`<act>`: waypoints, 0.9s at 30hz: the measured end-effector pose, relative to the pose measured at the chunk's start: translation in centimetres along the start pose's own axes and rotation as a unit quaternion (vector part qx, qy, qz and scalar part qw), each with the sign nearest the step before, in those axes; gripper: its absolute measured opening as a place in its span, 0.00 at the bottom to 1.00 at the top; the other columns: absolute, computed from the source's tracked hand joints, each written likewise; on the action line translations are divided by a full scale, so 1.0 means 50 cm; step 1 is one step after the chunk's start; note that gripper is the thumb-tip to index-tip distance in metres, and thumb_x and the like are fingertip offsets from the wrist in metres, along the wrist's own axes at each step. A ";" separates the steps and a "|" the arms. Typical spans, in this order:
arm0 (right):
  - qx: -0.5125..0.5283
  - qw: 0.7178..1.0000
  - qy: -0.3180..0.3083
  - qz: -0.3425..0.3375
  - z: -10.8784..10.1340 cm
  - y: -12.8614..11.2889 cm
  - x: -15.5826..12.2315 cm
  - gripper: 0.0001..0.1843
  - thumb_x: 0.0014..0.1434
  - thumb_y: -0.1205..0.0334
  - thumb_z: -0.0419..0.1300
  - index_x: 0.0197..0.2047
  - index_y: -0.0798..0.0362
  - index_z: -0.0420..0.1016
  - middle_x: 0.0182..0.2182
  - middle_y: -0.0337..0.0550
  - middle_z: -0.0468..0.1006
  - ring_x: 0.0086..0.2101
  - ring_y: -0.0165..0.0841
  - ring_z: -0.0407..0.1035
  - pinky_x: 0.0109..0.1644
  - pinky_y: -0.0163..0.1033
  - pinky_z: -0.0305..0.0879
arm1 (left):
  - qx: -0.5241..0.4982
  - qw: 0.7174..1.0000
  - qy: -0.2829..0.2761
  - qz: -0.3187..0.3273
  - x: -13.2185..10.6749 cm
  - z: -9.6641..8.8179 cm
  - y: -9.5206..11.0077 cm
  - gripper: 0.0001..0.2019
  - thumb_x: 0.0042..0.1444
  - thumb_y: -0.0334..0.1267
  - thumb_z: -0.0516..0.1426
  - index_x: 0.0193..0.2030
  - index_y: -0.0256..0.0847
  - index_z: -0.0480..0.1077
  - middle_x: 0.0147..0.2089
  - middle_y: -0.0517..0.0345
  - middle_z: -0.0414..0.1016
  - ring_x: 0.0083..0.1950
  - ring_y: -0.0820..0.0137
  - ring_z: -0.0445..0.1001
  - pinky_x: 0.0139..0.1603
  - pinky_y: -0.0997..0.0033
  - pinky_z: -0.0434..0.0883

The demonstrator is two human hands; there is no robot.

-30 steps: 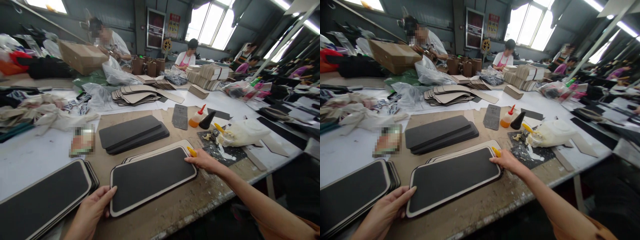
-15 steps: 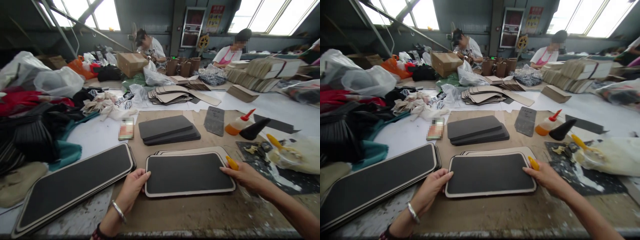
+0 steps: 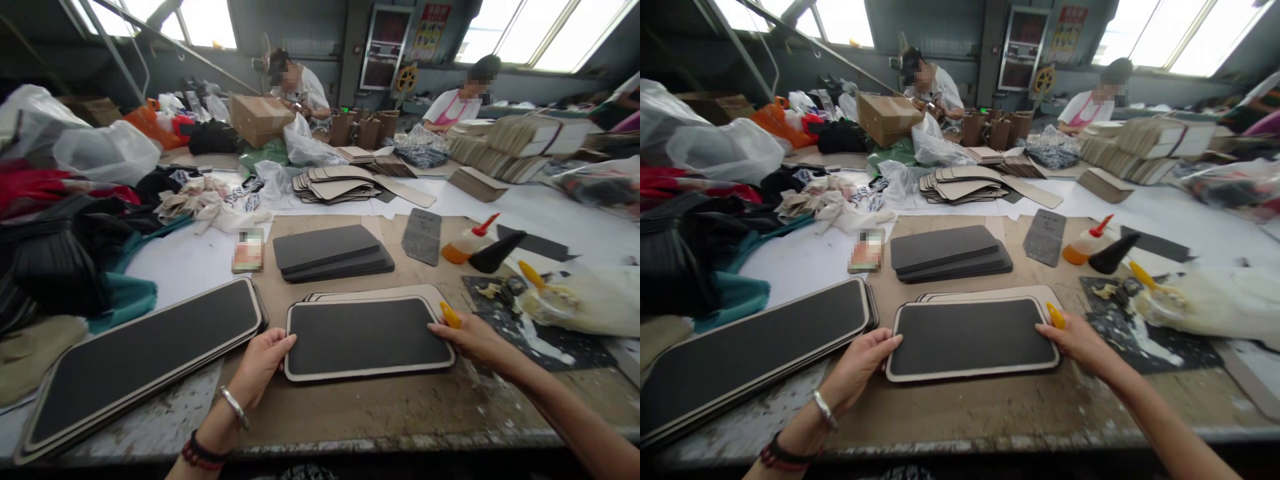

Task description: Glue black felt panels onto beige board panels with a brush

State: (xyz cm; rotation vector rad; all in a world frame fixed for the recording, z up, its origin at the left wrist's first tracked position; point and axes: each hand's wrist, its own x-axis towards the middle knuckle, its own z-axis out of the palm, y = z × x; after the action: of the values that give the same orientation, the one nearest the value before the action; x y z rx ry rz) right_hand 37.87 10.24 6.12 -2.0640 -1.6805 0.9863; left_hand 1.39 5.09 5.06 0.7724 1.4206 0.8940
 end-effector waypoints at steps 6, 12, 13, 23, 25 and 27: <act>0.018 1.000 -0.023 0.012 0.000 -0.009 -0.006 0.14 0.46 0.54 0.60 0.20 0.52 0.62 0.14 0.32 0.62 0.17 0.26 0.56 0.20 0.31 0.51 | 0.019 0.999 -0.026 -0.024 -0.003 -0.006 -0.001 0.23 0.33 0.56 0.64 0.23 0.36 0.67 0.20 0.64 0.67 0.22 0.79 0.59 0.23 0.78 0.57; 0.019 1.000 -0.024 -0.002 -0.001 -0.006 -0.005 0.12 0.47 0.57 0.60 0.21 0.53 0.61 0.15 0.33 0.63 0.19 0.26 0.57 0.22 0.31 0.51 | 0.012 0.998 -0.016 -0.057 -0.001 -0.002 0.004 0.24 0.28 0.56 0.66 0.23 0.36 0.70 0.20 0.63 0.69 0.22 0.78 0.60 0.23 0.78 0.59; 0.018 1.000 -0.025 -0.002 -0.002 -0.008 -0.006 0.12 0.47 0.57 0.60 0.21 0.53 0.61 0.15 0.33 0.63 0.19 0.26 0.57 0.22 0.31 0.52 | 0.008 0.998 -0.016 -0.060 -0.003 -0.001 0.004 0.24 0.28 0.55 0.66 0.24 0.36 0.70 0.20 0.62 0.70 0.22 0.77 0.62 0.23 0.77 0.60; 0.010 1.000 0.008 -0.020 -0.013 -0.029 -0.025 0.12 0.48 0.56 0.59 0.23 0.52 0.61 0.17 0.32 0.63 0.20 0.27 0.58 0.24 0.32 0.53 | 0.020 0.999 0.008 -0.035 -0.012 0.006 0.015 0.23 0.28 0.54 0.66 0.26 0.38 0.70 0.22 0.61 0.72 0.24 0.73 0.66 0.25 0.74 0.64; -0.010 0.999 0.027 -0.037 -0.026 -0.043 -0.032 0.12 0.47 0.54 0.59 0.22 0.52 0.62 0.18 0.34 0.65 0.22 0.28 0.59 0.25 0.33 0.54 | 0.022 0.999 0.012 -0.020 -0.018 0.008 0.025 0.23 0.29 0.55 0.66 0.27 0.39 0.70 0.23 0.61 0.73 0.26 0.71 0.68 0.27 0.73 0.65; -0.037 0.997 0.050 -0.050 -0.038 -0.063 -0.040 0.14 0.46 0.52 0.59 0.22 0.52 0.63 0.19 0.36 0.66 0.23 0.30 0.60 0.27 0.34 0.55 | 0.022 1.000 0.011 0.012 -0.026 0.004 0.037 0.21 0.32 0.54 0.65 0.27 0.39 0.70 0.23 0.61 0.73 0.27 0.71 0.69 0.29 0.73 0.66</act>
State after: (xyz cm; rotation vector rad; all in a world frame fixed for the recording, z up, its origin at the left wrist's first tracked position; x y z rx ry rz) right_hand 36.68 9.56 10.07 -2.0162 -1.7739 0.7884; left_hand 1.55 4.83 7.32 0.8162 1.4577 0.8941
